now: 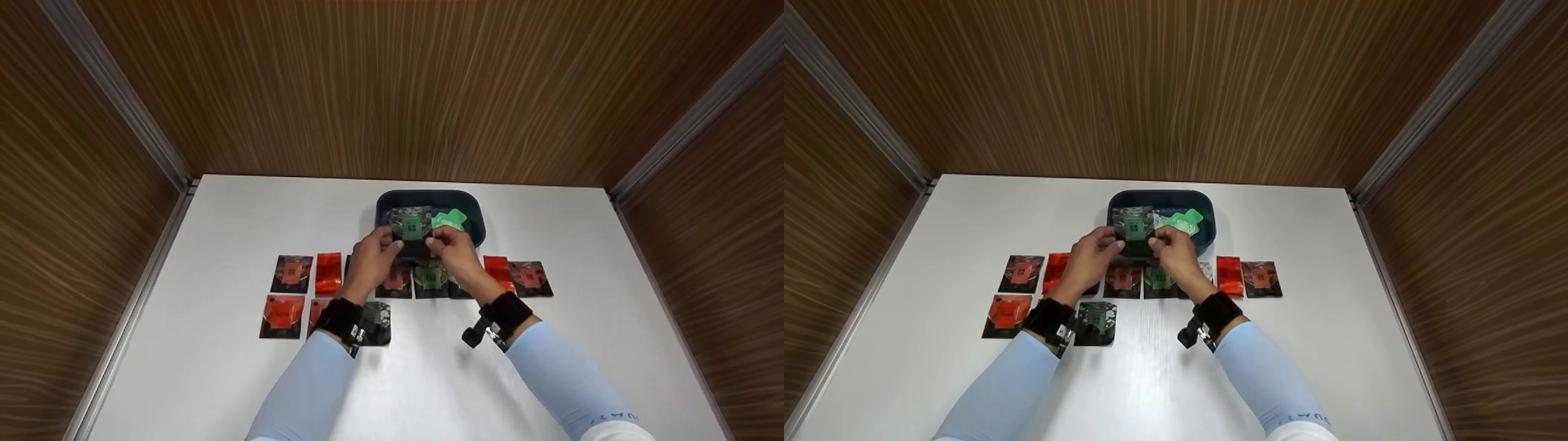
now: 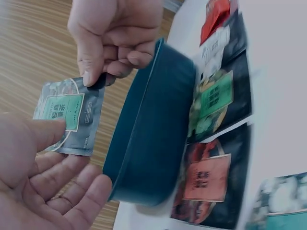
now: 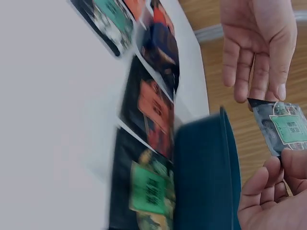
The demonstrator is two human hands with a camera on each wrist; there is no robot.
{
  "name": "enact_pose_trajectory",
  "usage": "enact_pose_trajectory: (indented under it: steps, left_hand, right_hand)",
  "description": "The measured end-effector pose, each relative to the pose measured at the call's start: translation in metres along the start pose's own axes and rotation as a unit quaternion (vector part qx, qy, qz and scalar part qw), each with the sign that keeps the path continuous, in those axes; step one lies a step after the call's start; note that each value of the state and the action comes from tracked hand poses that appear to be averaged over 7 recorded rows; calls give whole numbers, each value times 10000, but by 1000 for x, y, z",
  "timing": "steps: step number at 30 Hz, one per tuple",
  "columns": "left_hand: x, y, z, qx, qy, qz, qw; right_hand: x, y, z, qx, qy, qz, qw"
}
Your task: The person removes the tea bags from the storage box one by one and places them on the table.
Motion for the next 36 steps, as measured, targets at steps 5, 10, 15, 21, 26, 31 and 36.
enact_pose_trajectory:
  steps: [5,10,15,21,26,31,36]
  left_hand:
    - [-16,5,-1,63,257,19,9996]
    - [-40,13,2,65,188,278,9994]
    - [-67,24,7,396,0,332,9987]
    - [-86,32,11,1223,-125,199,9922]
    - [-94,37,16,1814,-118,251,9830]
    - [-98,40,19,2114,-243,367,9764]
    - [-99,42,20,2195,-189,449,9744]
  right_hand:
    - [-16,-2,-14,209,61,-52,9997]
    - [-36,2,-32,215,203,-124,9995]
    - [-58,8,-53,49,244,-170,9995]
    - [-76,15,-73,-219,476,-320,9981]
    - [-84,21,-85,-598,688,-476,9947]
    - [-89,24,-89,-899,828,-610,9906]
    - [-92,27,-88,-1354,797,-738,9848]
Point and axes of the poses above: each hand's wrist, its own x-axis towards the middle knuckle, its own y-axis out of the palm, z = x × y, the point moved 1 cm from there along x, towards the middle knuckle, and after that the axes turned 12 degrees about y, right-handed, at the moved point
